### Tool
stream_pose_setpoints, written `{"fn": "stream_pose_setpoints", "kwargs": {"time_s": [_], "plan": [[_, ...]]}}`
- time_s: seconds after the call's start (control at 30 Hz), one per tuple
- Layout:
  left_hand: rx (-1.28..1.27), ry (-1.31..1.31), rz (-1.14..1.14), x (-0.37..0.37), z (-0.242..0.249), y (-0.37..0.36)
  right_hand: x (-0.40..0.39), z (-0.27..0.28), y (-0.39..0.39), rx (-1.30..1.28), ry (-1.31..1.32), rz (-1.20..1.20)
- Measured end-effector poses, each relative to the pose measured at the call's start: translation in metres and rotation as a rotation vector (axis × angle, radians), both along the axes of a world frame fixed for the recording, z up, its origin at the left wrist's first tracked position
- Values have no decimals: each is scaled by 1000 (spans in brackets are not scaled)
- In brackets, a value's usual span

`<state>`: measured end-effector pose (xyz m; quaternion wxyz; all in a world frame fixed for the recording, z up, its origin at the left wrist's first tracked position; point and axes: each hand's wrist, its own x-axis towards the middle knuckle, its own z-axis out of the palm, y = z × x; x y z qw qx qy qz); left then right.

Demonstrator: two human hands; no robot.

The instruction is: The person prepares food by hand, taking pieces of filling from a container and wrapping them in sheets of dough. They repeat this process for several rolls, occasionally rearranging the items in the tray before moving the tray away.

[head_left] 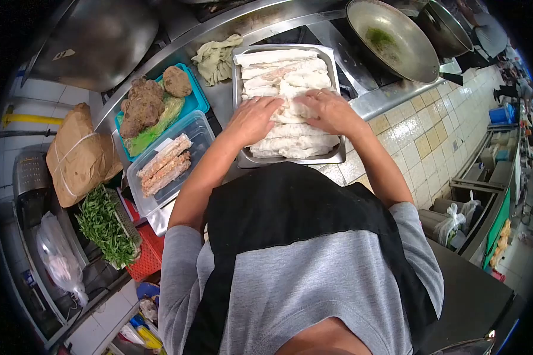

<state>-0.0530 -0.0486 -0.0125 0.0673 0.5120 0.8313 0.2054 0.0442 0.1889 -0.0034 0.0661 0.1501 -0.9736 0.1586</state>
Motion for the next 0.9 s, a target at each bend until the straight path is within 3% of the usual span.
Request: {"fn": "stream_pose_setpoints", "kwargs": {"time_s": [0.1,0.3,0.33,0.4,0.5,0.6,0.67,0.7,0.8,0.9], "plan": [[-198,-67,36,-12,8,16,-13,-11,0,85,-48,-52],[-50,139,161,-50,23,24,-58,2,30,-20,79,-155],[39,283,207,-48,23,21,-57,5,30,-25,161,-178],[24,250,225,-41,24,18,-51,12,32,-28,330,-228],[-7,63,126,-21,9,8,-29,2,28,-9,96,-179],[-111,-44,43,3,17,6,-3,-12,10,121,220,-29],[-210,-126,34,-1,24,8,-2,-4,12,91,100,-28],[-97,-92,62,-6,23,9,-3,3,12,46,-23,-53],[225,12,145,-40,0,26,-45,16,14,108,100,-189],[202,-24,334,-62,-24,45,-86,-10,24,143,359,-195]]}}
